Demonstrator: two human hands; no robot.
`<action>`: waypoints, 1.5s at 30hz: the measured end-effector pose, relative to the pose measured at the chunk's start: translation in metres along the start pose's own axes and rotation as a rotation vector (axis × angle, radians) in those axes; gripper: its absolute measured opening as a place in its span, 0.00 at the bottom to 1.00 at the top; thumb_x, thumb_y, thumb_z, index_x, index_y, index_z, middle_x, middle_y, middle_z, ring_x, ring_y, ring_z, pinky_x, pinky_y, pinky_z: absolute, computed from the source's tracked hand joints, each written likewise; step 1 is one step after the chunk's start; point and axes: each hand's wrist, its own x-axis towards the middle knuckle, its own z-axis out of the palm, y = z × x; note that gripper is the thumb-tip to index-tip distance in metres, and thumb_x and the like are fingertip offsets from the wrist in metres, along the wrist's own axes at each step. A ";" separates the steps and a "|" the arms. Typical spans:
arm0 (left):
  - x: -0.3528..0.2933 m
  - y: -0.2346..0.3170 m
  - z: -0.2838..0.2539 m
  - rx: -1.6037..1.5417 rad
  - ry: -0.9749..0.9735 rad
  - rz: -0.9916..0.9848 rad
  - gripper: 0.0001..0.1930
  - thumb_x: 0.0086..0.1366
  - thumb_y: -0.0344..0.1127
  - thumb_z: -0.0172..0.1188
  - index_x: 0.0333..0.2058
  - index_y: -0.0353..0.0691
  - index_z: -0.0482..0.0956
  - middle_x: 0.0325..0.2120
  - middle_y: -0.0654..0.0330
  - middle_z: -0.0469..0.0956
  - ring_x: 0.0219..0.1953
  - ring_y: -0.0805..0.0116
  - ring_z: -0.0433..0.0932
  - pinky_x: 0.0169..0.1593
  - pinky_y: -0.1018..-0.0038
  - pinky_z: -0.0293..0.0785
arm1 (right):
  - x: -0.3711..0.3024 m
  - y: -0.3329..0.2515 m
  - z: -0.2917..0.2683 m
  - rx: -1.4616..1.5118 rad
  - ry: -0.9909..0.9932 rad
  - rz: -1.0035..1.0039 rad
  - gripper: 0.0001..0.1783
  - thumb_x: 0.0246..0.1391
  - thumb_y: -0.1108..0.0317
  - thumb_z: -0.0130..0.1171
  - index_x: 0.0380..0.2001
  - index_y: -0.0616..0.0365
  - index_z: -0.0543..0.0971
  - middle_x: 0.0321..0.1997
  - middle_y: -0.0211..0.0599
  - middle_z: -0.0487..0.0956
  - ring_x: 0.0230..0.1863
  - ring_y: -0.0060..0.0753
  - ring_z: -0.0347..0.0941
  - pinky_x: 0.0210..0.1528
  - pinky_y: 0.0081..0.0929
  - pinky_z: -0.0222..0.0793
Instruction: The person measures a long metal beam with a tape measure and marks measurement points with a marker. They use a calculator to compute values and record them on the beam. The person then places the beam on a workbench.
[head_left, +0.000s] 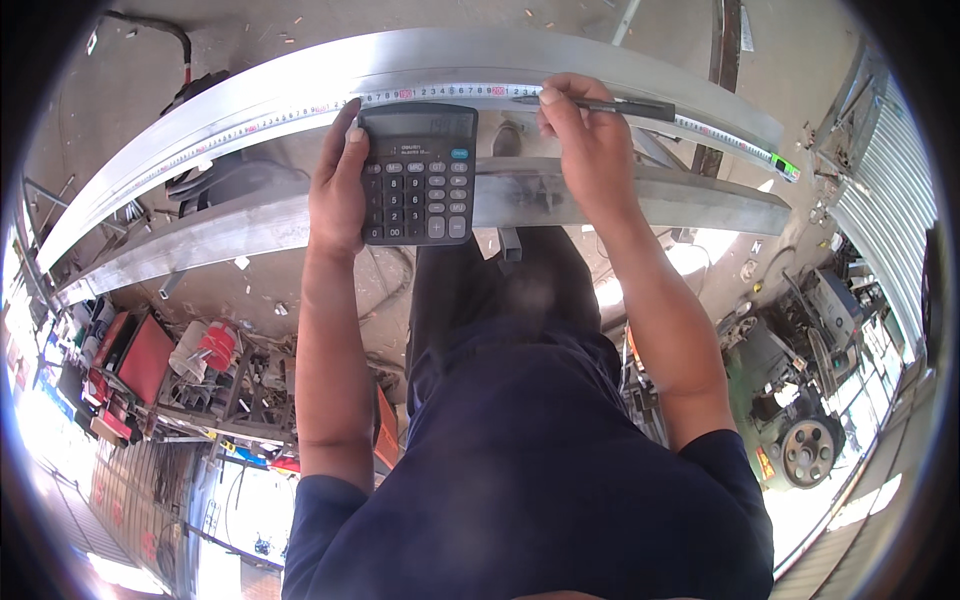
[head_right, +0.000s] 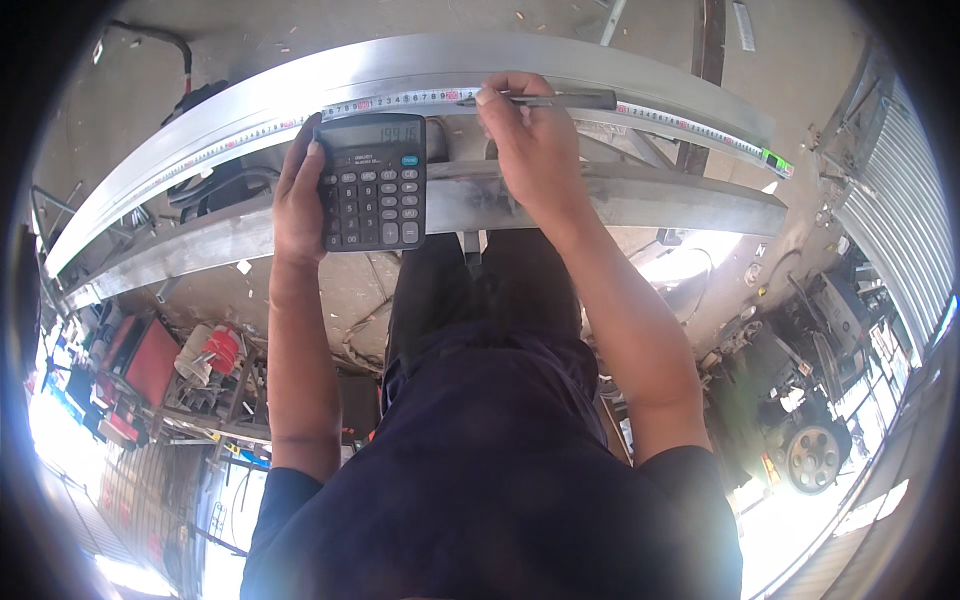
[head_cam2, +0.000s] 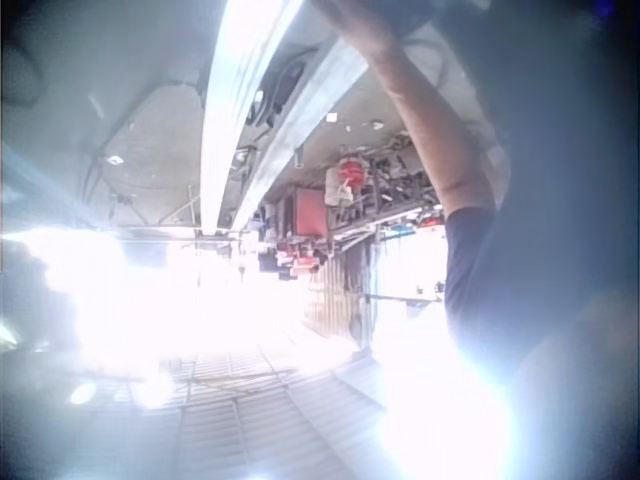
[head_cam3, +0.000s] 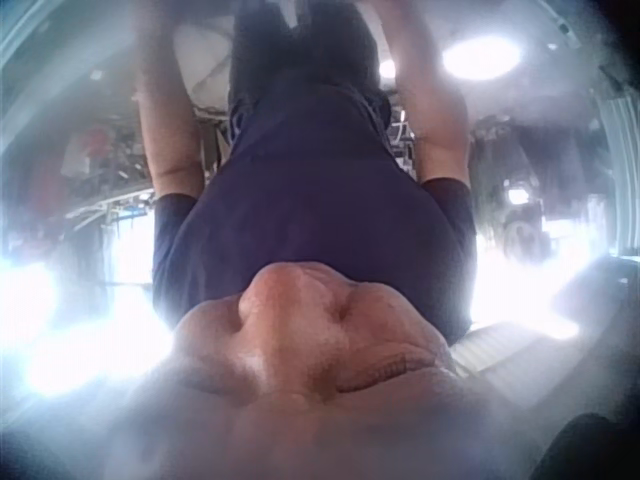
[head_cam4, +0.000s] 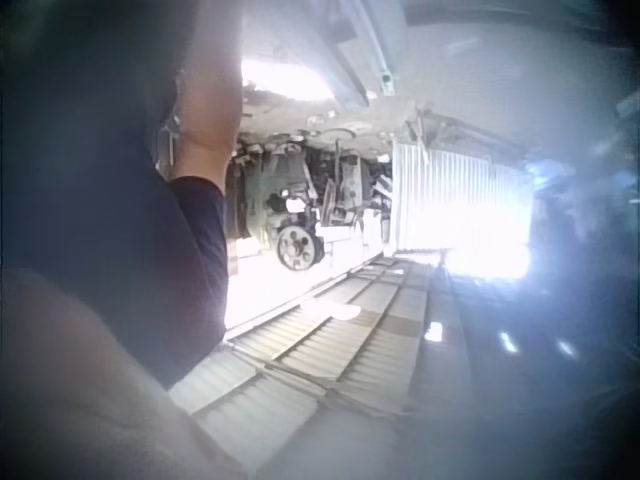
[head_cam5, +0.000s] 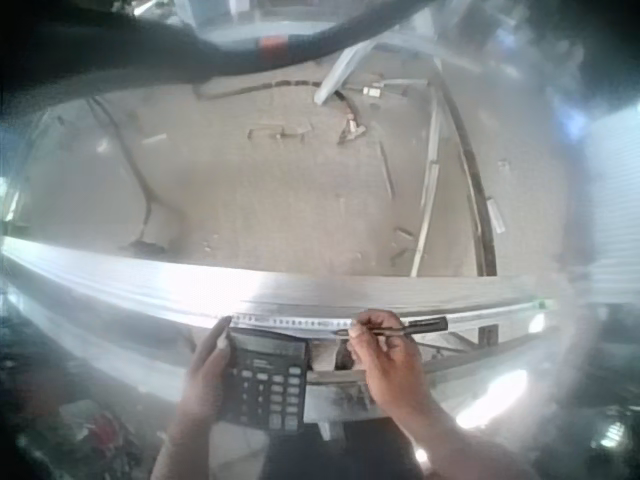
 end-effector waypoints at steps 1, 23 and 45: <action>0.003 0.000 -0.001 -0.022 -0.006 -0.004 0.25 0.78 0.38 0.51 0.70 0.38 0.65 0.54 0.54 0.78 0.51 0.69 0.80 0.53 0.74 0.79 | 0.005 0.002 0.005 -0.008 0.005 0.015 0.13 0.65 0.61 0.62 0.41 0.62 0.78 0.24 0.25 0.76 0.28 0.14 0.70 0.32 0.19 0.66; 0.014 0.005 -0.007 -0.034 -0.038 -0.067 0.26 0.78 0.37 0.47 0.70 0.34 0.63 0.59 0.52 0.74 0.57 0.69 0.76 0.60 0.73 0.72 | 0.028 0.018 0.027 -0.173 0.024 -0.106 0.11 0.64 0.63 0.63 0.38 0.63 0.79 0.29 0.33 0.84 0.33 0.22 0.81 0.37 0.22 0.74; 0.017 0.002 -0.009 -0.048 -0.044 -0.070 0.25 0.78 0.36 0.47 0.70 0.34 0.64 0.57 0.51 0.76 0.54 0.69 0.78 0.58 0.73 0.75 | 0.031 0.026 0.026 -0.179 0.011 -0.118 0.11 0.64 0.63 0.63 0.37 0.60 0.79 0.27 0.32 0.84 0.30 0.20 0.78 0.33 0.22 0.72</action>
